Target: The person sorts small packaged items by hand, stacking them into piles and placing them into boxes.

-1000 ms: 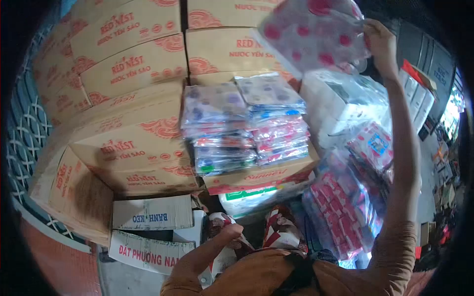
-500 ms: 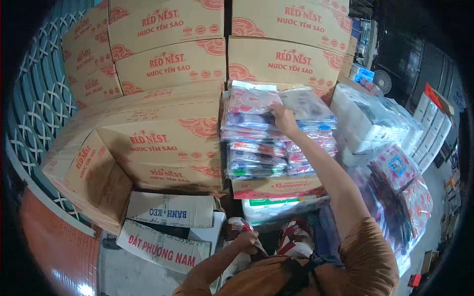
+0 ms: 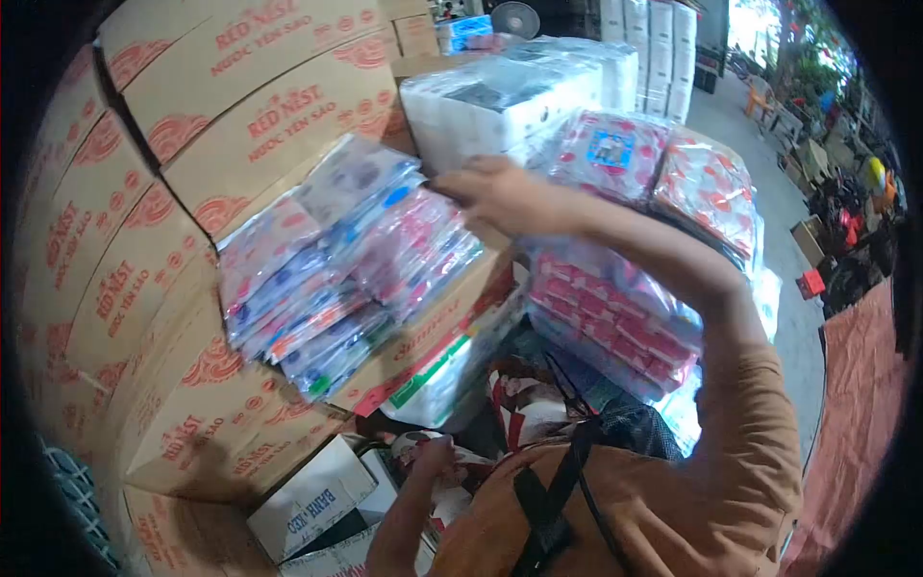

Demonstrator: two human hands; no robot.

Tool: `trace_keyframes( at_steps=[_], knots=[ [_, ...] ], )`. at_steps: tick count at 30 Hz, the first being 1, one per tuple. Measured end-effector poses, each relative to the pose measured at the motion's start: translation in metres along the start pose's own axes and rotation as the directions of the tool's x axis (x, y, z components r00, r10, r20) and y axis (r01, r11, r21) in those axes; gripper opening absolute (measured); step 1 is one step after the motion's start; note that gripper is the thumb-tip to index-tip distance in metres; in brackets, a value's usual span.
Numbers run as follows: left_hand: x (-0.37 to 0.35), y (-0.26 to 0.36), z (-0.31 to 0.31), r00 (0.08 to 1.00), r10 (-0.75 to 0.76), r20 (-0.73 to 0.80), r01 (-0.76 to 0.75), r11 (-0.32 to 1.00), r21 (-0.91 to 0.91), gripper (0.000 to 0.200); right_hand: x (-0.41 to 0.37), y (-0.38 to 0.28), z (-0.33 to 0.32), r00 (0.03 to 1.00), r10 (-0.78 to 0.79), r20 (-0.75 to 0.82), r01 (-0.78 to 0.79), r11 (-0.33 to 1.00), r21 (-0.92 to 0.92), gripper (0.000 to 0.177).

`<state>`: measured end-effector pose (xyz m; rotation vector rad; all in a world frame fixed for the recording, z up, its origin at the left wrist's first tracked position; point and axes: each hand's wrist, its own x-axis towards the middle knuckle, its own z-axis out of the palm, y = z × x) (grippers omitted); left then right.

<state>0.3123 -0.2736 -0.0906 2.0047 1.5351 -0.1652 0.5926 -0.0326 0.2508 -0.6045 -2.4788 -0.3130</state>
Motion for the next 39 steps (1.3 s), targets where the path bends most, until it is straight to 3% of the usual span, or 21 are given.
trace_keyframes(
  at_steps=[1, 2, 3, 4, 5, 6, 8, 10, 11, 12, 14, 16, 20, 21, 23, 24, 26, 28, 31, 37, 39],
  knots=[
    [-0.012, 0.016, -0.023, 0.949, -0.313, 0.045, 0.269, 0.724, -0.635, 0.028, -0.027, 0.026, -0.019, 0.992, 0.086, 0.093, -0.088, 0.996, 0.013, 0.051],
    [-0.010, 0.023, -0.040, 0.821, -0.497, 0.281, 0.350, 0.048, -0.936, 0.031, -0.054, 0.048, -0.036, 0.975, 0.197, 0.104, -0.199, 0.980, 0.008, 0.050],
    [0.008, 0.017, -0.058, 0.949, -0.315, 0.026, 0.269, 0.758, -0.594, 0.032, -0.080, 0.067, -0.052, 0.947, 0.302, 0.109, -0.304, 0.953, 0.002, 0.048],
    [0.028, 0.013, -0.078, 1.000, 0.014, -0.025, -0.012, 0.994, 0.108, 0.034, -0.103, 0.081, -0.064, 0.883, 0.428, 0.194, -0.412, 0.904, -0.117, 0.046],
    [0.045, 0.027, -0.102, 0.996, 0.077, -0.047, -0.069, 0.986, 0.151, 0.034, -0.119, 0.092, -0.073, 0.796, 0.545, 0.263, -0.494, 0.836, -0.238, 0.045],
    [0.060, 0.044, -0.130, 0.989, 0.134, -0.066, -0.120, 0.974, 0.191, 0.034, -0.131, 0.095, -0.075, 0.796, 0.545, 0.264, -0.495, 0.837, -0.235, 0.045],
    [0.078, 0.098, -0.191, 0.988, 0.126, -0.094, -0.131, 0.990, -0.058, 0.043, -0.152, 0.091, -0.071, 0.655, 0.706, 0.271, -0.592, 0.702, -0.396, 0.041],
    [0.089, 0.151, -0.235, 0.917, 0.292, -0.271, -0.335, 0.933, -0.128, 0.040, -0.164, 0.103, -0.059, 0.720, 0.636, 0.276, -0.553, 0.767, -0.326, 0.037],
    [0.107, 0.167, -0.250, 0.852, 0.401, -0.337, -0.442, 0.896, -0.050, 0.040, -0.167, 0.111, -0.051, 0.777, 0.565, 0.277, -0.502, 0.823, -0.266, 0.033],
    [0.124, 0.181, -0.264, 0.770, 0.505, -0.389, -0.535, 0.844, 0.035, 0.039, -0.169, 0.115, -0.044, 0.756, 0.591, 0.282, -0.559, 0.807, -0.191, 0.017],
    [0.140, 0.218, -0.289, 0.649, 0.572, -0.502, -0.596, 0.792, 0.132, 0.043, -0.159, 0.103, -0.049, 0.718, 0.652, 0.244, -0.609, 0.758, -0.234, 0.016],
    [0.142, 0.255, -0.307, 0.494, 0.619, -0.611, -0.467, 0.781, 0.414, 0.054, -0.154, 0.105, -0.053, 0.677, 0.706, 0.208, -0.651, 0.706, -0.278, 0.014],
    [0.128, 0.312, -0.345, 0.348, 0.714, -0.608, -0.249, 0.696, 0.674, 0.074, -0.138, 0.103, -0.075, 0.754, 0.653, 0.064, -0.636, 0.752, -0.173, 0.010],
    [0.127, 0.320, -0.353, 0.349, 0.703, -0.620, -0.233, 0.706, 0.669, 0.074, -0.132, 0.093, -0.088, 0.760, 0.650, 0.026, -0.643, 0.757, -0.117, 0.010],
    [0.124, 0.331, -0.368, 0.143, 0.808, -0.572, -0.189, 0.589, 0.786, 0.058, -0.124, 0.069, -0.106, 0.831, 0.553, -0.049, -0.554, 0.832, -0.005, 0.010],
    [0.122, 0.333, -0.376, 0.150, 0.796, -0.587, -0.168, 0.605, 0.778, 0.058, -0.120, 0.058, -0.113, 0.871, 0.471, -0.140, -0.462, 0.882, 0.098, 0.011],
    [0.114, 0.333, -0.390, 0.403, 0.765, -0.502, -0.375, 0.639, 0.671, 0.037, -0.117, 0.043, -0.118, 0.886, 0.448, -0.119, -0.448, 0.893, 0.028, 0.016],
    [0.103, 0.328, -0.400, 0.352, 0.781, -0.516, -0.395, 0.623, 0.675, 0.022, -0.105, 0.023, -0.128, 0.899, 0.425, -0.106, -0.431, 0.902, -0.041, 0.024],
    [0.081, 0.319, -0.421, 0.442, 0.762, -0.474, -0.426, 0.643, 0.636, 0.039, -0.078, -0.010, -0.152, 0.786, 0.617, 0.025, -0.616, 0.781, 0.104, 0.049],
    [0.024, 0.290, -0.471, 0.399, 0.704, -0.587, -0.316, 0.707, 0.632, 0.047, -0.018, -0.002, -0.160, 0.897, 0.440, -0.041, -0.440, 0.898, -0.003, 0.040],
    [0.002, 0.277, -0.491, 0.259, 0.741, -0.619, -0.292, 0.671, 0.681, 0.041, 0.014, -0.004, -0.160, 0.924, 0.353, -0.148, -0.363, 0.930, -0.051, 0.036]
  ],
)
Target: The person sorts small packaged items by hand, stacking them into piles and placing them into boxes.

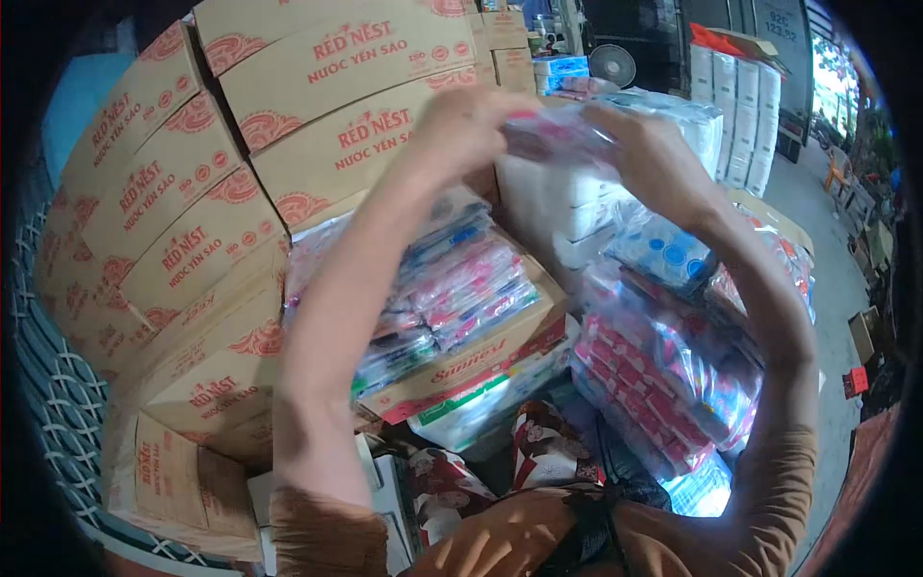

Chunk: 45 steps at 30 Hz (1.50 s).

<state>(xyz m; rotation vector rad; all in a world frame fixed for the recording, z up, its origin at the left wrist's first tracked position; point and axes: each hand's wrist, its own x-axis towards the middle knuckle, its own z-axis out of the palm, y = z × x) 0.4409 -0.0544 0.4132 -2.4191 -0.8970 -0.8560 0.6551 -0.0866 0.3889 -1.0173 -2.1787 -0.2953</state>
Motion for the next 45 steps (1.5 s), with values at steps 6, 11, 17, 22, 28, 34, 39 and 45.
trace_keyframes(
  at_steps=[6, 11, 17, 22, 28, 34, 39, 45],
  knots=[
    [-0.049, -0.035, -0.034, 0.925, 0.045, -0.377, 0.155, 0.861, 0.484, 0.048, 0.073, -0.020, 0.078, 0.789, -0.314, -0.528, 0.334, 0.941, -0.059, 0.039],
    [-0.129, -0.076, 0.015, 0.902, -0.419, -0.107, 0.408, 0.742, 0.532, 0.056, 0.085, -0.026, 0.190, 0.911, -0.226, -0.346, 0.224, 0.973, -0.048, 0.038],
    [-0.184, -0.078, 0.041, 0.566, -0.797, 0.212, 0.689, 0.598, 0.408, 0.085, 0.062, -0.010, 0.288, 0.934, -0.034, 0.355, -0.067, 0.961, 0.268, 0.045],
    [-0.199, -0.091, 0.045, 0.411, -0.807, 0.425, 0.718, 0.574, 0.395, 0.100, 0.057, -0.020, 0.266, 0.947, -0.124, 0.297, 0.044, 0.964, 0.263, 0.045],
    [-0.215, -0.099, 0.046, 0.421, -0.800, 0.427, 0.800, 0.549, 0.240, 0.106, 0.059, -0.010, 0.287, 0.946, -0.193, 0.260, 0.113, 0.949, 0.295, 0.043],
    [-0.225, -0.115, 0.062, 0.439, -0.811, 0.388, 0.833, 0.529, 0.162, 0.090, 0.046, -0.014, 0.292, 0.957, -0.155, 0.245, 0.085, 0.958, 0.273, 0.040],
    [-0.223, -0.110, 0.064, 0.412, -0.821, 0.394, 0.827, 0.519, 0.217, 0.086, 0.036, -0.017, 0.290, 0.962, -0.081, 0.259, 0.010, 0.965, 0.264, 0.047],
    [-0.224, -0.103, 0.052, 0.463, -0.819, 0.340, 0.804, 0.549, 0.228, 0.088, 0.006, 0.007, 0.243, 0.949, -0.201, 0.243, 0.175, 0.977, 0.123, 0.051]
  ],
)
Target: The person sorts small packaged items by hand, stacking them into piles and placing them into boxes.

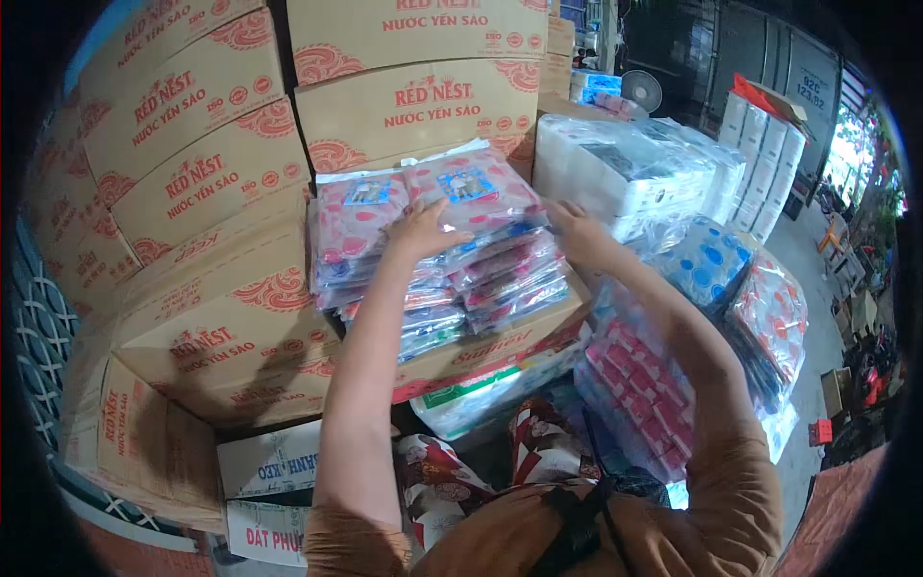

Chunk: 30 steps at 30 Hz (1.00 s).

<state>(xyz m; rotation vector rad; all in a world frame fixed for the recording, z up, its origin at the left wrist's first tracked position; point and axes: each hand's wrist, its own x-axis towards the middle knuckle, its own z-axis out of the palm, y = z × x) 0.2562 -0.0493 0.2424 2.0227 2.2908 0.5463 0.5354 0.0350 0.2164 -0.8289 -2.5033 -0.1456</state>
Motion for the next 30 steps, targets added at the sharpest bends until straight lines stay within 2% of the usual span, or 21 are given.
trace_keyframes(
  at_steps=[1, 2, 3, 4, 5, 7, 8, 10, 12, 13, 14, 15, 16, 18, 19, 21, 24, 26, 27, 28, 30],
  knots=[
    [-0.003, 0.000, -0.001, 0.999, 0.028, -0.030, -0.028, 1.000, 0.002, 0.089, -0.018, 0.009, -0.019, 0.992, -0.102, 0.074, 0.109, 0.989, -0.101, 0.051],
    [-0.005, 0.000, -0.001, 0.999, 0.031, -0.030, -0.031, 1.000, 0.003, 0.089, -0.041, 0.006, -0.046, 0.988, -0.037, 0.148, 0.048, 0.997, -0.069, 0.050],
    [-0.006, 0.000, 0.000, 0.994, 0.053, -0.097, -0.056, 0.998, -0.028, 0.087, -0.066, 0.000, -0.076, 0.974, 0.025, 0.224, -0.016, 0.999, -0.040, 0.050],
    [-0.006, 0.002, 0.001, 0.984, 0.073, -0.163, -0.083, 0.995, -0.056, 0.085, -0.092, -0.003, -0.100, 0.970, 0.103, 0.221, -0.100, 0.995, -0.025, 0.053],
    [-0.008, 0.011, 0.002, 0.984, 0.078, -0.162, -0.088, 0.995, -0.054, 0.085, -0.117, -0.004, -0.122, 0.959, 0.183, 0.217, -0.185, 0.983, -0.009, 0.055],
    [-0.015, 0.041, -0.002, 0.910, 0.176, -0.374, -0.082, 0.964, 0.252, 0.078, -0.161, -0.002, -0.158, 0.884, 0.432, 0.179, -0.383, 0.889, -0.251, 0.059],
    [-0.014, 0.058, -0.001, 0.912, 0.181, -0.368, -0.090, 0.964, 0.252, 0.078, -0.179, -0.001, -0.174, 0.859, 0.492, 0.143, -0.433, 0.846, -0.312, 0.057],
    [-0.011, 0.103, 0.006, 0.843, 0.408, -0.351, -0.376, 0.913, 0.161, 0.077, -0.214, 0.012, -0.186, 0.825, 0.554, 0.112, -0.482, 0.792, -0.375, 0.055],
    [-0.019, 0.164, 0.012, 0.835, 0.475, -0.279, -0.498, 0.867, -0.014, 0.074, -0.250, 0.027, -0.189, 0.779, 0.627, -0.016, -0.567, 0.693, -0.446, 0.052],
    [-0.017, 0.189, 0.023, 0.799, 0.568, -0.195, -0.587, 0.808, -0.051, 0.075, -0.262, 0.030, -0.189, 0.774, 0.633, -0.010, -0.568, 0.688, -0.453, 0.052],
    [-0.015, 0.214, 0.033, 0.745, 0.657, -0.116, -0.667, 0.739, -0.097, 0.075, -0.272, 0.034, -0.187, 0.728, 0.686, -0.013, -0.619, 0.649, -0.441, 0.051],
    [-0.017, 0.238, 0.046, 0.693, 0.713, -0.108, -0.721, 0.685, -0.103, 0.076, -0.283, 0.040, -0.184, 0.678, 0.735, -0.018, -0.668, 0.606, -0.431, 0.050],
    [-0.021, 0.261, 0.061, 0.636, 0.765, -0.103, -0.771, 0.627, -0.108, 0.077, -0.300, 0.057, -0.176, 0.711, 0.701, -0.053, -0.651, 0.628, -0.426, 0.052],
    [-0.029, 0.300, 0.082, 0.543, 0.840, 0.009, -0.818, 0.531, -0.220, 0.077, -0.298, 0.048, -0.185, 0.678, 0.733, 0.063, -0.706, 0.673, -0.220, 0.034],
    [-0.034, 0.317, 0.093, 0.514, 0.857, 0.021, -0.832, 0.505, -0.230, 0.077, -0.314, 0.058, -0.171, 0.796, 0.597, -0.097, -0.597, 0.748, -0.289, 0.018],
    [-0.045, 0.338, 0.100, 0.454, 0.886, 0.096, -0.856, 0.463, -0.230, 0.079, -0.323, 0.067, -0.165, 0.779, 0.610, -0.145, -0.624, 0.734, -0.267, 0.015],
    [-0.056, 0.354, 0.109, 0.403, 0.906, 0.128, -0.863, 0.423, -0.276, 0.083, -0.327, 0.050, -0.174, 0.734, 0.644, -0.214, -0.679, 0.703, -0.211, 0.013],
    [-0.066, 0.359, 0.100, 0.400, 0.909, 0.119, -0.847, 0.416, -0.331, 0.085, -0.307, 0.012, -0.198, 0.644, 0.711, -0.282, -0.753, 0.655, -0.065, 0.013],
    [-0.071, 0.361, 0.092, 0.414, 0.904, 0.104, -0.825, 0.421, -0.377, 0.086, -0.306, -0.002, -0.207, 0.731, 0.603, -0.318, -0.666, 0.733, -0.140, 0.011],
    [-0.076, 0.362, 0.084, 0.413, 0.904, 0.107, -0.826, 0.422, -0.374, 0.086, -0.304, -0.017, -0.213, 0.730, 0.604, -0.320, -0.666, 0.733, -0.136, 0.011],
    [-0.084, 0.359, 0.070, 0.339, 0.941, 0.017, -0.762, 0.285, -0.582, 0.087, -0.300, -0.048, -0.221, 0.747, 0.577, -0.330, -0.616, 0.788, -0.017, 0.011]
  ],
)
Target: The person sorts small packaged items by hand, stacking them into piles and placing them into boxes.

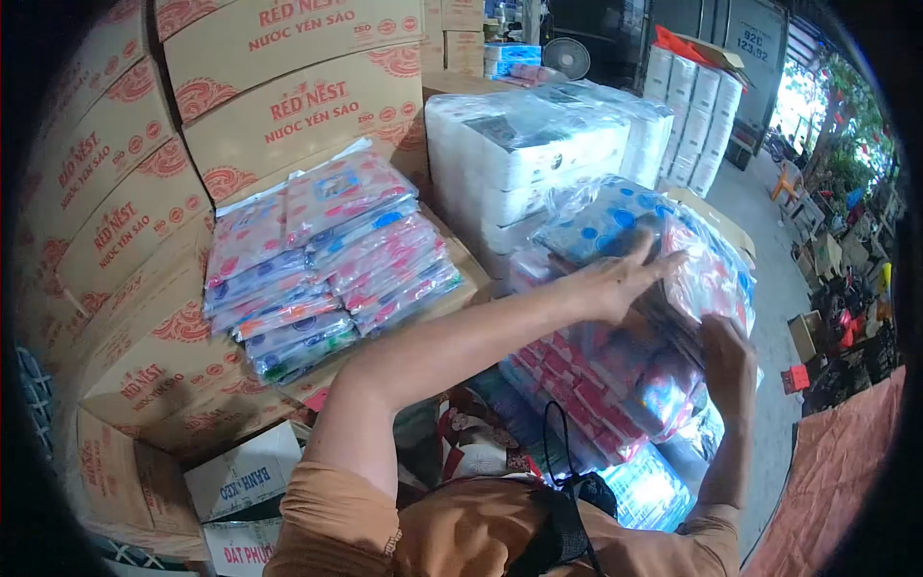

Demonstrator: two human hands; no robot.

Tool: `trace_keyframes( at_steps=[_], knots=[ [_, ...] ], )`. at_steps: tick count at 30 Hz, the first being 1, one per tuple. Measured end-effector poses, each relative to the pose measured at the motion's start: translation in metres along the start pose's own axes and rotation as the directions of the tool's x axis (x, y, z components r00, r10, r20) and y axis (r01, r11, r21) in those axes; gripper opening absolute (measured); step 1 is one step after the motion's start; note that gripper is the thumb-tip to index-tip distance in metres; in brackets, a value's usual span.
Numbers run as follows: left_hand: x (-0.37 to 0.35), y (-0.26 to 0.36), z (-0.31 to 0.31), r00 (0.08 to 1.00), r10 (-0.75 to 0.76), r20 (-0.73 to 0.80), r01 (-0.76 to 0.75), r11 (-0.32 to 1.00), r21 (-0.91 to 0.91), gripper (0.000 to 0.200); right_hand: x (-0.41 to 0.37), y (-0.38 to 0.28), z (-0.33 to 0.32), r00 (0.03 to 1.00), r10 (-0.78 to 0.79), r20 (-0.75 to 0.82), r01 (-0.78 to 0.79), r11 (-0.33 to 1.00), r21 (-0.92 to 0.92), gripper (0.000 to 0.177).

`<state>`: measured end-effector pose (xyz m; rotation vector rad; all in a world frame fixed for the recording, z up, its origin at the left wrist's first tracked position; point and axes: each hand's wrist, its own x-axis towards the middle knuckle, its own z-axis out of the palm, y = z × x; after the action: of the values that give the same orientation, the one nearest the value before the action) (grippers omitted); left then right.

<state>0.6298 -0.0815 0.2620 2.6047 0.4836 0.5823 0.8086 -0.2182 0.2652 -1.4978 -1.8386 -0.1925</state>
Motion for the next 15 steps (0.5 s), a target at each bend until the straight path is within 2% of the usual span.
trace_keyframes(
  at_steps=[1, 3, 4, 5, 6, 7, 8, 9, 10, 11, 12, 13, 14, 15],
  knots=[
    [0.006, -0.012, 0.013, 0.976, 0.185, -0.113, -0.181, 0.983, 0.044, 0.083, -0.006, -0.011, -0.006, 0.998, -0.055, 0.011, 0.055, 0.998, -0.004, 0.013],
    [0.022, -0.025, 0.022, 0.862, 0.475, -0.176, -0.475, 0.879, 0.046, 0.068, -0.013, -0.040, -0.014, 0.990, -0.140, -0.026, 0.141, 0.990, 0.032, 0.016],
    [0.028, -0.038, 0.042, 0.764, 0.541, -0.351, -0.598, 0.798, -0.072, 0.045, -0.015, -0.044, -0.017, 0.988, -0.150, -0.026, 0.151, 0.988, 0.029, 0.016],
    [0.021, -0.024, 0.032, 0.760, 0.543, -0.357, -0.600, 0.798, -0.063, 0.045, -0.017, -0.048, -0.020, 0.988, -0.150, 0.017, 0.150, 0.989, 0.015, 0.024],
    [0.010, 0.001, 0.013, 0.867, 0.430, -0.251, -0.456, 0.888, -0.055, 0.035, -0.018, -0.051, -0.023, 0.987, -0.152, 0.059, 0.152, 0.988, 0.001, 0.032],
    [0.002, 0.015, -0.001, 0.945, 0.292, -0.148, -0.299, 0.954, -0.028, 0.027, -0.021, -0.056, -0.025, 0.984, -0.167, 0.059, 0.167, 0.986, -0.002, 0.032],
    [-0.001, 0.014, -0.005, 0.943, 0.291, -0.160, -0.298, 0.954, -0.017, 0.027, -0.023, -0.061, -0.026, 0.988, -0.132, 0.078, 0.138, 0.988, -0.075, 0.042],
    [-0.005, 0.012, -0.009, 0.903, 0.341, -0.262, -0.341, 0.939, 0.048, 0.024, -0.024, -0.065, -0.027, 0.991, -0.096, 0.093, 0.109, 0.983, -0.147, 0.052],
    [-0.010, 0.010, -0.014, 0.848, 0.392, -0.357, -0.375, 0.919, 0.117, 0.021, -0.022, -0.066, -0.029, 0.986, -0.123, 0.109, 0.143, 0.970, -0.195, 0.058],
    [-0.022, 0.021, -0.027, 0.871, 0.323, -0.370, -0.321, 0.945, 0.068, 0.022, -0.018, -0.069, -0.027, 0.993, -0.065, 0.099, 0.083, 0.978, -0.191, 0.056],
    [-0.030, 0.018, -0.034, 0.860, 0.305, -0.410, -0.350, 0.936, -0.039, 0.024, -0.013, -0.071, -0.024, 0.996, -0.003, 0.090, 0.020, 0.982, -0.188, 0.054],
    [-0.037, 0.014, -0.040, 0.849, 0.283, -0.446, -0.380, 0.913, -0.145, 0.026, -0.005, -0.073, -0.020, 0.995, -0.073, 0.071, 0.086, 0.978, -0.191, 0.048],
    [-0.044, 0.004, -0.044, 0.702, 0.445, -0.556, -0.518, 0.855, 0.030, 0.029, 0.003, -0.080, -0.017, 0.994, -0.081, 0.070, 0.093, 0.977, -0.190, 0.048],
    [-0.058, 0.015, -0.060, 0.771, 0.383, -0.508, -0.387, 0.916, 0.102, 0.029, 0.012, -0.088, -0.014, 0.989, -0.098, 0.110, 0.114, 0.982, -0.150, 0.045]
  ],
)
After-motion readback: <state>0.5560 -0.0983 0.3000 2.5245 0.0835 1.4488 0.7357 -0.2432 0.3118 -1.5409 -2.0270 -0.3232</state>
